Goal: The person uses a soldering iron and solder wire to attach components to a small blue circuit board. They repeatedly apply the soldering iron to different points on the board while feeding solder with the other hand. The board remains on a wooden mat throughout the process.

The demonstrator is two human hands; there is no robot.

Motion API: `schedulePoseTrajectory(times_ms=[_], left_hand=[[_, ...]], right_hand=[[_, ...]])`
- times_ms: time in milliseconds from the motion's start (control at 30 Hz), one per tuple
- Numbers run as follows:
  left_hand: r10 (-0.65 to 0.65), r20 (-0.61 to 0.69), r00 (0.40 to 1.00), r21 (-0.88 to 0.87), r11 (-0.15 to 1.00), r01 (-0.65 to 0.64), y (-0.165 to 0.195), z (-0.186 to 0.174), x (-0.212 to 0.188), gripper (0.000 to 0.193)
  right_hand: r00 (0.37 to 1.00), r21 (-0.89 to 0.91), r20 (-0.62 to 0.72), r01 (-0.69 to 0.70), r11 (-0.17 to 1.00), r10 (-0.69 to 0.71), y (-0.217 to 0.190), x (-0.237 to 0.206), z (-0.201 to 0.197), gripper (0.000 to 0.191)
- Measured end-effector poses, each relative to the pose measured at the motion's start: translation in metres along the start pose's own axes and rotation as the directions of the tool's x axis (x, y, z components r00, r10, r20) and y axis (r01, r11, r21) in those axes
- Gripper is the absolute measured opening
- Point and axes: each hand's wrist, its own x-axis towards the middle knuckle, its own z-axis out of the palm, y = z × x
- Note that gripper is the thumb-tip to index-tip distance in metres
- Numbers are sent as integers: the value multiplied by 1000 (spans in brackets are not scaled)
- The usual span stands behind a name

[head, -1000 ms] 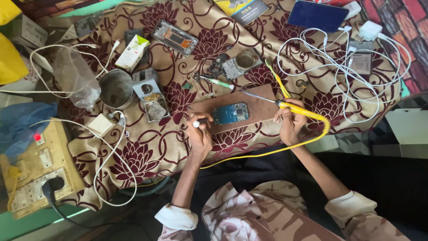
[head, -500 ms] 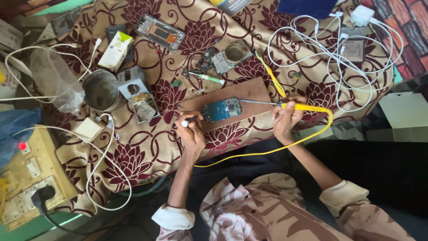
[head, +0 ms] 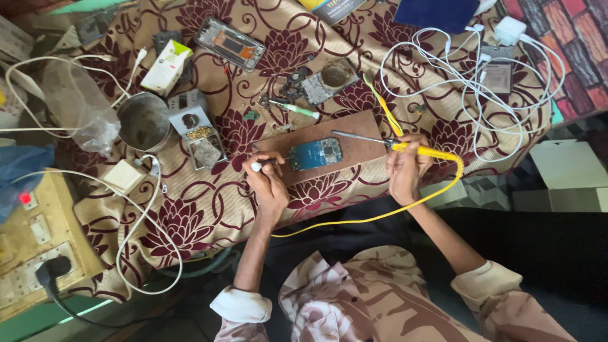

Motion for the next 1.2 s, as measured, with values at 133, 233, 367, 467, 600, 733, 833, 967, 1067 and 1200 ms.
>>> schedulePoseTrajectory(times_ms=[133,233,367,467,600,733,833,967,1067,1200], left_hand=[[-6,2,1000,-10,1000,6,-1,-1,-1,24],[14,25,1000,-18,1000,-13,-3,-1,-5,23],[79,7,997,-7,997,-79,-11,3,-6,21],[138,0,990,-9,990,-138,-16,3,-9,20],[92,6,996,35,995,-92,-19,2,-14,22],[201,-13,980,-43,979,-201,-20,4,-12,17],[214,-21,977,-91,973,-215,-21,6,-9,16],[184,19,983,-16,983,-184,-21,3,-10,11],[184,26,983,-35,982,-183,-21,2,-10,12],[244,-8,970,-53,968,-245,-16,3,-10,27]], right_hand=[[998,52,-59,16,999,-13,1,2,5,23],[996,-5,-76,56,998,-56,2,7,4,20],[998,31,-43,38,999,-37,6,12,3,20],[997,25,-43,59,998,-58,9,8,2,22],[998,57,-59,20,998,-16,10,2,-1,23],[999,-63,20,27,998,-25,11,4,-4,18],[997,4,71,38,999,-38,12,9,-4,22],[1000,55,-3,-14,998,15,11,13,-4,27],[993,-8,108,-57,998,57,8,15,-7,26],[996,26,46,-84,996,82,8,15,-7,20]])
